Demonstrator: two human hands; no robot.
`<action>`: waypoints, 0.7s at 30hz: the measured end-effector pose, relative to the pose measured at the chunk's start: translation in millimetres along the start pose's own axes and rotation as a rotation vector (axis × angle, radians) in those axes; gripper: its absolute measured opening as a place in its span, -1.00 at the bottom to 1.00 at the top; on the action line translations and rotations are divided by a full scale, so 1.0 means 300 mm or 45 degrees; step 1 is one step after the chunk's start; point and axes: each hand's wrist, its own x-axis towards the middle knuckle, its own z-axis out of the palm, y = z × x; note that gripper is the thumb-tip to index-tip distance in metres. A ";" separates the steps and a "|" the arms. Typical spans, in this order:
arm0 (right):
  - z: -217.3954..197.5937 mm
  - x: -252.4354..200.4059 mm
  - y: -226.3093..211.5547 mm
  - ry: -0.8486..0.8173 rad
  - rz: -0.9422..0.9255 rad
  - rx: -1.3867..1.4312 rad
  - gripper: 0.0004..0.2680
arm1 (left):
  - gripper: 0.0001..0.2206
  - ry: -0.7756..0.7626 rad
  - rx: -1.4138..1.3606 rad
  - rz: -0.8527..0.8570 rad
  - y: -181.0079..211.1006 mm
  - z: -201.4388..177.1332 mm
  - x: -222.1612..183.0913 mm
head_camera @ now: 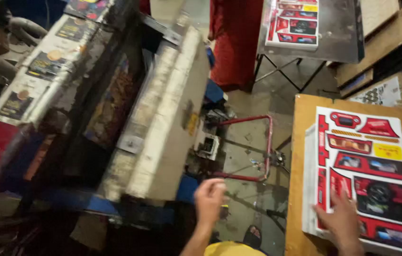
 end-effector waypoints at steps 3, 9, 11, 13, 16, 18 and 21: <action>0.063 0.006 0.089 -0.198 -0.001 0.050 -0.26 | -0.88 -0.527 -0.122 -0.207 -0.287 0.277 -0.106; 0.020 0.065 0.177 -0.375 0.007 0.304 -0.39 | -0.86 -0.957 -0.138 -0.171 -0.377 0.606 -0.299; 0.011 0.061 0.182 -0.348 -0.006 0.333 -0.41 | -0.84 -0.899 -0.022 -0.115 -0.388 0.716 -0.346; -0.002 0.052 0.192 -0.324 -0.013 0.365 -0.43 | -0.82 -0.843 0.097 -0.064 -0.392 0.811 -0.381; -0.056 0.032 0.251 -0.240 -0.016 0.571 -0.46 | -0.78 -0.588 -0.343 -0.588 -0.365 0.930 -0.409; -0.123 0.019 0.306 -0.342 0.112 1.022 -0.42 | -0.68 -0.624 -0.079 -0.641 -0.313 0.981 -0.402; -0.146 -0.042 0.504 0.076 0.043 0.758 -0.43 | -0.77 -0.790 0.105 -0.131 -0.169 1.002 -0.394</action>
